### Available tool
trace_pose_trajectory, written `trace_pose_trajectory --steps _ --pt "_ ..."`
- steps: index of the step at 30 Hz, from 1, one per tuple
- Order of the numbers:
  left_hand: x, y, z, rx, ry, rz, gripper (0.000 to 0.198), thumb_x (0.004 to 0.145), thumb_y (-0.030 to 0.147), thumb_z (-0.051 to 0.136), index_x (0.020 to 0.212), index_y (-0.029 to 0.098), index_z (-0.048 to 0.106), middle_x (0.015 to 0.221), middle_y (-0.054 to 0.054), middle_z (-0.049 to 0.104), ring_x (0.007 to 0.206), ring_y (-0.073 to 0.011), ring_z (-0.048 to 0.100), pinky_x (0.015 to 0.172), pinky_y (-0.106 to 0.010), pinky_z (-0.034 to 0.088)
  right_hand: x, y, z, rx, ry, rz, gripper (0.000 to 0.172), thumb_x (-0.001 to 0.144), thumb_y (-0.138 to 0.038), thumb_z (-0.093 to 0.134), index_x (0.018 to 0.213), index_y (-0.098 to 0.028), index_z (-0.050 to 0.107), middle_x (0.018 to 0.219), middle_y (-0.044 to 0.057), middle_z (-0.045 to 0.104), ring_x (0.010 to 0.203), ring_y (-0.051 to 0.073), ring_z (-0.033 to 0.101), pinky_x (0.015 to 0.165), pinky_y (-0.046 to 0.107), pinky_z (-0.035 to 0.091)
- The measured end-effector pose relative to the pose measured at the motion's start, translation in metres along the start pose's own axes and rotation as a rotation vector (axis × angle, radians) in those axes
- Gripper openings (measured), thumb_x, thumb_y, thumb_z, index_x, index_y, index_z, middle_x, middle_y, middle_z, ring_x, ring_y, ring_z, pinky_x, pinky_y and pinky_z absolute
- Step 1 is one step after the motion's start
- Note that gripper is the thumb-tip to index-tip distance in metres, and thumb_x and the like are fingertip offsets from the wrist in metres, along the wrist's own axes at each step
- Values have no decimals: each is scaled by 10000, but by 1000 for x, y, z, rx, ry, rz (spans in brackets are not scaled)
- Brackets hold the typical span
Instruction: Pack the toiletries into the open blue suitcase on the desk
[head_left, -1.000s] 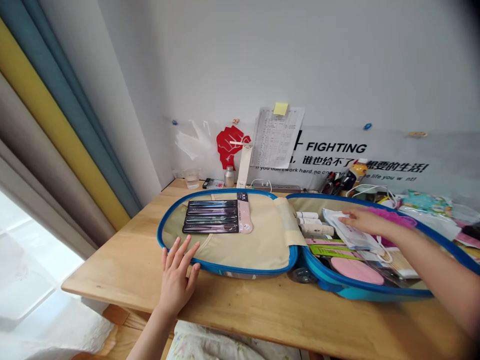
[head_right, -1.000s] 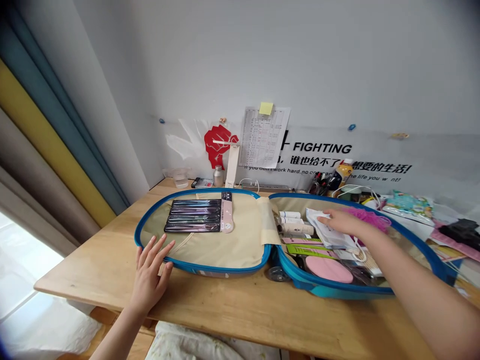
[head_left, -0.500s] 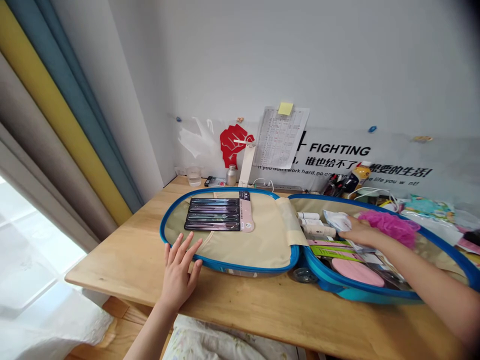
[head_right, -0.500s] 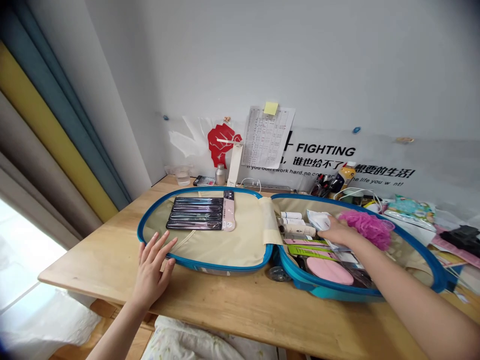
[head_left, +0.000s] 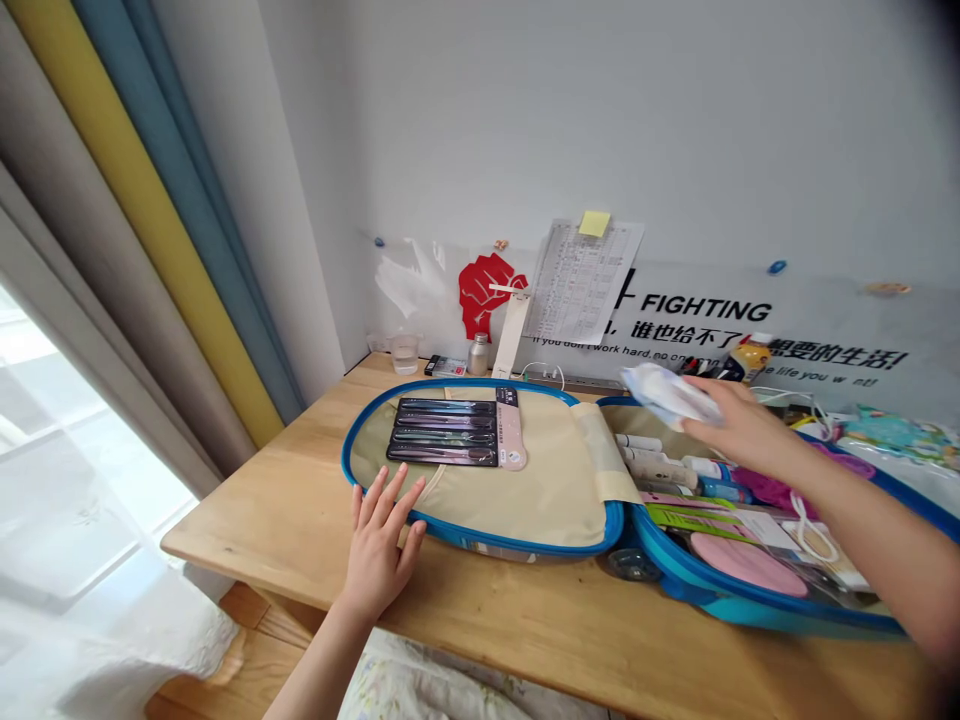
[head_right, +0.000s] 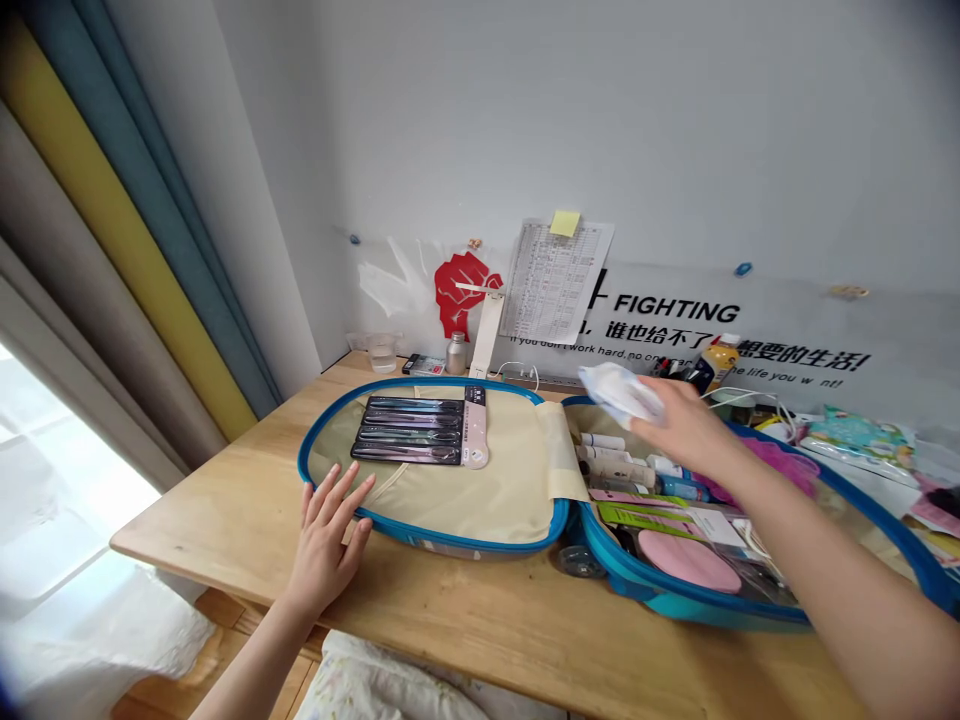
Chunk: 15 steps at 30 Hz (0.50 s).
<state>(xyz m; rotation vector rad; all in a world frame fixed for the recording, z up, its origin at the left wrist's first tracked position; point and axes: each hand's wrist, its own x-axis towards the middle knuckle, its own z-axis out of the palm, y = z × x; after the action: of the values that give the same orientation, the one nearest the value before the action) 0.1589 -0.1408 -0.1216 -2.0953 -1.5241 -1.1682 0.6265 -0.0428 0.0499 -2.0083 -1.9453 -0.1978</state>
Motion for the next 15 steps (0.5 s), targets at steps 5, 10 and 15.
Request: trace_pose_trajectory --steps 5,10,15 --pt "0 1 1 16 31 38 579 976 260 465 1541 290 338 1552 -82 438 1493 -253 284 1240 -471 118 -5 -139 26 284 -231 -521 498 760 -293 590 1249 -200 602 1337 152 565 1263 298 542 1120 479 402" --pt "-1 7 -1 53 37 77 706 965 313 502 1590 273 176 1656 -102 198 1534 -304 141 1230 -512 142 -22 -236 80 359 -413 -754 509 702 -261 663 1208 -217 630 1333 109 575 1215 269 562 1080 436 439" --pt "0 9 -1 123 23 159 743 950 315 540 1592 247 171 1673 -112 102 1545 -298 54 1236 -504 107 -32 -279 111 408 -506 -852 500 715 -273 682 1201 -185 596 1331 133 569 1219 264 552 1047 426 445"
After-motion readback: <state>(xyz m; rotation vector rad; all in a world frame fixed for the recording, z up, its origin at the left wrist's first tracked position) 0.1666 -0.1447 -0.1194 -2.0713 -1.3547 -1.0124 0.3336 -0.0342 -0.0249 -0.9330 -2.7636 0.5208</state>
